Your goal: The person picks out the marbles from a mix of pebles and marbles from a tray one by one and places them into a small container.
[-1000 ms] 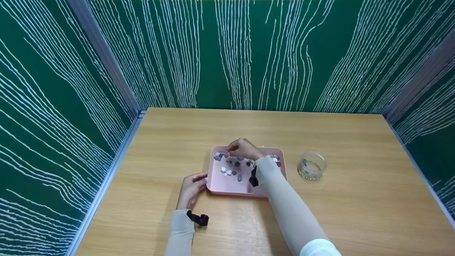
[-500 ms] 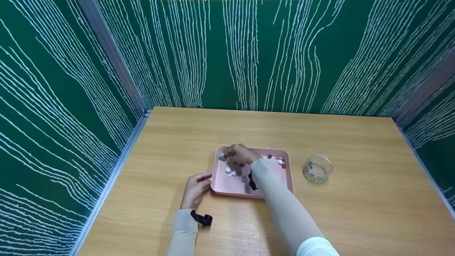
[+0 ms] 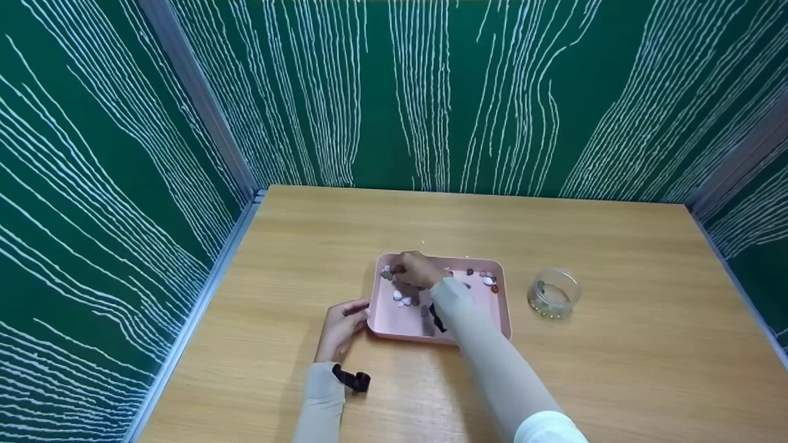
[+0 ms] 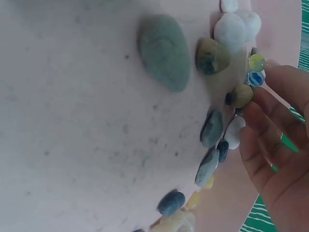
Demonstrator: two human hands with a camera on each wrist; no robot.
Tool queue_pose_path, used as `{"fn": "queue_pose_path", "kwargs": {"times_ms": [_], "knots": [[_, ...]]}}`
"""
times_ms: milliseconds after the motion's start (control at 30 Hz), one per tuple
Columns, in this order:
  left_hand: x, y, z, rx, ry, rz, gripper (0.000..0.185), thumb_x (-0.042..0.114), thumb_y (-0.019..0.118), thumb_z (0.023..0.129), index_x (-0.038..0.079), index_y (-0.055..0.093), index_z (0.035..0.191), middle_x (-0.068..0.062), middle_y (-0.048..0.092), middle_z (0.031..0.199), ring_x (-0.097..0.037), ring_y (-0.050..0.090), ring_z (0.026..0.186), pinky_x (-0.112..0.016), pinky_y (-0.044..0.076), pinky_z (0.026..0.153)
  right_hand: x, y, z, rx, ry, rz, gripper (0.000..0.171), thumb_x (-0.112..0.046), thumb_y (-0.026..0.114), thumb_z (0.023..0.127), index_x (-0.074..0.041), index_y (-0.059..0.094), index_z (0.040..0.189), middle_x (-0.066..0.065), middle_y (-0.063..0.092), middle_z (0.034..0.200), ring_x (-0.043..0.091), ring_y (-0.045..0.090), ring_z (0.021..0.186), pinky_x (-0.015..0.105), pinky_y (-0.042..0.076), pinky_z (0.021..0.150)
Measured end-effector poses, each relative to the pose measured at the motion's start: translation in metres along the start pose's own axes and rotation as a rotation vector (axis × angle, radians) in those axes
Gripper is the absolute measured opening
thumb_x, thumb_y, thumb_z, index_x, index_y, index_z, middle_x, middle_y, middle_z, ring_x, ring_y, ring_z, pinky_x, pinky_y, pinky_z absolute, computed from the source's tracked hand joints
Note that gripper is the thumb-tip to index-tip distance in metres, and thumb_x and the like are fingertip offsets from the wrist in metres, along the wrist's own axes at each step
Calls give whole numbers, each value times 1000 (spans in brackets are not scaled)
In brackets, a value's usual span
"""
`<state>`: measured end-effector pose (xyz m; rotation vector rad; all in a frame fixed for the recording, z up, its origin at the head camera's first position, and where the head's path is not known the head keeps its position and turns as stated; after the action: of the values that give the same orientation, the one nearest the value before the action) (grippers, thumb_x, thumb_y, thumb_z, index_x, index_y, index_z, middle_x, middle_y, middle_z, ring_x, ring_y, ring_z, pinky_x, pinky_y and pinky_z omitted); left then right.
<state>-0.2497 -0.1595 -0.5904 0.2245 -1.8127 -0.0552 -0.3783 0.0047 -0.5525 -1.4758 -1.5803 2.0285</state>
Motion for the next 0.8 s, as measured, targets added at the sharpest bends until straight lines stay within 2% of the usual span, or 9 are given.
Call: {"fn": "queue_pose_path", "kwargs": {"times_ms": [233,433,533,667,800], "knots": [[0,-1,-2,-4,10,7,37,-8,56,86,-16,56,122,-27,61,121,-14,63,92,-24,55,81,-4,2,-1,25,-74,24,10,-1,66,86,-1,74,93,11,73,92,15,61,77,25,52,68],[0,0,-3,-20,14,-12,39,-9,56,86,-16,54,124,-29,60,124,-16,63,96,-28,56,86,-6,2,-1,23,-59,-16,9,0,65,86,-1,72,92,10,70,87,15,55,74,27,49,66],[0,0,-2,-15,10,-4,39,-8,56,85,-16,55,124,-28,61,122,-15,63,94,-27,56,84,-5,3,-1,30,-44,-37,9,1,65,85,-1,72,91,10,69,86,16,53,73,28,47,65],[1,-1,-1,-8,4,12,39,-8,57,85,-15,55,123,-27,62,121,-13,62,90,-26,55,81,-3,3,-1,44,-25,-14,11,3,65,84,0,73,91,11,71,90,18,59,76,29,52,68],[2,-1,-1,-11,6,16,39,-9,56,85,-15,55,124,-28,60,122,-15,62,92,-28,56,84,-3,3,-2,69,-69,0,10,7,66,81,3,73,86,15,71,91,25,64,80,32,56,71]]}}
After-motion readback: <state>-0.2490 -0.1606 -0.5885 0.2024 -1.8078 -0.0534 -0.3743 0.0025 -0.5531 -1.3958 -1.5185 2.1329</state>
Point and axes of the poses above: each hand's wrist, its own z-axis towards the middle knuckle, its own y-axis out of the palm, x = y × z, the point moved 3 cm from there along z, towards the middle knuckle
